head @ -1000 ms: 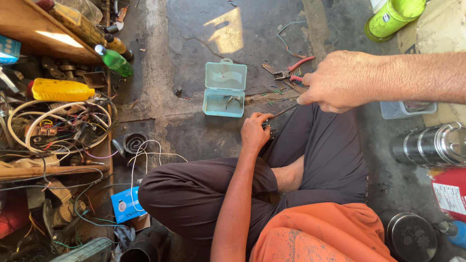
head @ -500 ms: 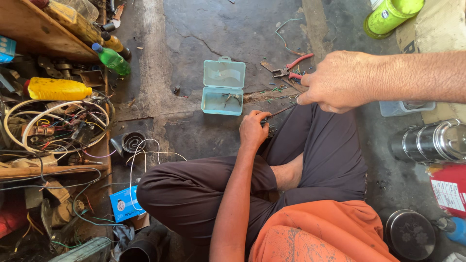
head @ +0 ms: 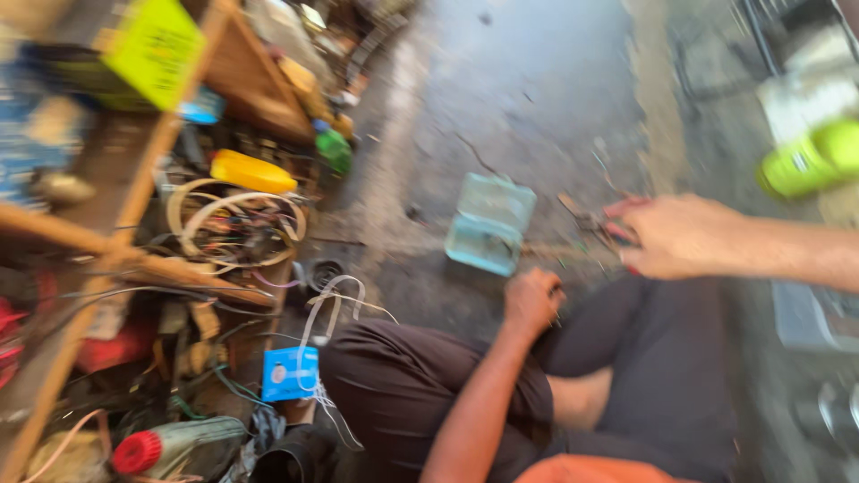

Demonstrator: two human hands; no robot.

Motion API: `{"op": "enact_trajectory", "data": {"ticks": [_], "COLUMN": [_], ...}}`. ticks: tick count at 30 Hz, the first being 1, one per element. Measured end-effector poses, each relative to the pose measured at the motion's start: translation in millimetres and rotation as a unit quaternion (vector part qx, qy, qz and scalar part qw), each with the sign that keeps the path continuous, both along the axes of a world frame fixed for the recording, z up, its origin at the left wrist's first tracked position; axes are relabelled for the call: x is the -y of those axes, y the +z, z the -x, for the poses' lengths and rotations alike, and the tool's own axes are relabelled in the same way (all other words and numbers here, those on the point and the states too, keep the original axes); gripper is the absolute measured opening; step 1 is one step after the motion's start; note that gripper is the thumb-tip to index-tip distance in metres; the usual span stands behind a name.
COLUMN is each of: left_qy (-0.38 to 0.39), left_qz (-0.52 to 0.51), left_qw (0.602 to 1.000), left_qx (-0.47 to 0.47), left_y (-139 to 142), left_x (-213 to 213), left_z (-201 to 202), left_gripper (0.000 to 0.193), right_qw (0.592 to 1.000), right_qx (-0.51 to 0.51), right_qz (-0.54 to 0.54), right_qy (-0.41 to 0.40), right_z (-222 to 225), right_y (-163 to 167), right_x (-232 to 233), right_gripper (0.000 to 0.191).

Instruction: The person sits on the workshop floor with a small electrical component in their lap. They hold the component with one hand and use a red-handled screwdriver with the other to work on it, occasionally reaching into a small plastic parts box and repositioning the component.

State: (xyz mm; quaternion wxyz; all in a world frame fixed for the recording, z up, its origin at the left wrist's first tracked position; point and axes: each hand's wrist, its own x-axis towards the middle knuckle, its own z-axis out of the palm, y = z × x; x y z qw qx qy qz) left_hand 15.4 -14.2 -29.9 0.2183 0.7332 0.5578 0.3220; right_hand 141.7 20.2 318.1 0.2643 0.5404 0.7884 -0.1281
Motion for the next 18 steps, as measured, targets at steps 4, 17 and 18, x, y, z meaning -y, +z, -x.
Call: {"op": "enact_trajectory", "data": {"ticks": [4, 17, 18], "left_qy": [0.007, 0.001, -0.001], "left_qz": [-0.007, -0.049, -0.047], "left_qw": [1.000, 0.999, 0.999], "left_qx": [0.001, 0.012, 0.008], "left_y": [-10, -20, -21], "left_x": [-2, -11, -12], "left_z": [-7, -12, -11], "left_gripper": [0.023, 0.015, 0.016], "right_qw": [0.982, 0.639, 0.630], "right_qx": [-0.135, -0.623, -0.640], "right_qz": [-0.047, -0.449, -0.435], "right_qy": [-0.124, 0.053, 0.065], "right_z": [-1, -44, -44], "right_y": [-9, -137, -146], "right_x": [0, 48, 44], "right_gripper": [0.025, 0.011, 0.014]}}
